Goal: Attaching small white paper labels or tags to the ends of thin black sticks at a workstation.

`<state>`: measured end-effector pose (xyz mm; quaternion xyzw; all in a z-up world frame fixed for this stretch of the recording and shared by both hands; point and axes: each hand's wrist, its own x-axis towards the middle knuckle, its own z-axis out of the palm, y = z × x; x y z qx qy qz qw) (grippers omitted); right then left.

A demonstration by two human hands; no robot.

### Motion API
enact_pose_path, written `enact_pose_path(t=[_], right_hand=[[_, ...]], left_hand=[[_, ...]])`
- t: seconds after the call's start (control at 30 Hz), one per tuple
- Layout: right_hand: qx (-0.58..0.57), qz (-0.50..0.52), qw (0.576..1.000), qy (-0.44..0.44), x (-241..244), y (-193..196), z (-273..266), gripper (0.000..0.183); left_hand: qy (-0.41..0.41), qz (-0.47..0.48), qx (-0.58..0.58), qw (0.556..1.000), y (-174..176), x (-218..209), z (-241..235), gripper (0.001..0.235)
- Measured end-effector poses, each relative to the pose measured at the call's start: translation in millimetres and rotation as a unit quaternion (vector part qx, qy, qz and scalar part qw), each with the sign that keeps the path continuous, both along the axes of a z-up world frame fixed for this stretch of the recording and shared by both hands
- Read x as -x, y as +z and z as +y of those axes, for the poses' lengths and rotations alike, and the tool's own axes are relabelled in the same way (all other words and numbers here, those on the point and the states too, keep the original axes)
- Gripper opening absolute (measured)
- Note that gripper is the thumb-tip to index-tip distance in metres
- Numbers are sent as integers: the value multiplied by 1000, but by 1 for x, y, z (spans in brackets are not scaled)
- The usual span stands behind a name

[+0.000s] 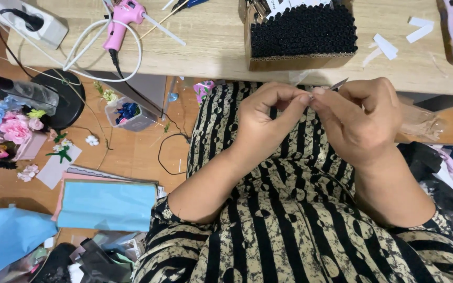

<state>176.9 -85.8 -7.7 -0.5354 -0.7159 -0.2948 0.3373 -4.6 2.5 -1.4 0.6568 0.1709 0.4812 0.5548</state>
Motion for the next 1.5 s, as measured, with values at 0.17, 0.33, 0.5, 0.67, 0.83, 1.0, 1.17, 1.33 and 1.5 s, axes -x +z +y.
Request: enact_pose_path(t=[0.17,0.33,0.5,0.67,0.83,1.0,1.17,1.33,1.5], right_hand=[[11,3,999,36,-3,0,0,38],[-69,-10,992,102,-10,-10,13,39],[-80,0,985,152,-14,-10,13,12],[-34,109,975,189,-11,4,-6,12],[-122,329,885,305,-33,-16,-21,10],[-25,370,905,210,-49,-11,-24,139],[-44,400,904,143,-58,-40,-28,131],[-48,444,887,115,-74,-50,-37,120],[-47,457,876,147,-91,-59,-42,119]], left_hand=[[-3,9,-17,1000,-2,0,2,3],[-34,38,2,999,-8,3,7,7],[-56,50,90,993,-9,0,9,13],[-74,17,130,989,-12,-4,14,12],[-67,4,195,979,-12,-12,17,11],[-74,-36,133,988,-11,-29,12,10],[-54,5,1,999,-15,-51,5,7],[-59,56,-17,997,-14,-72,0,5],[-63,43,-65,995,-19,-99,-1,7]])
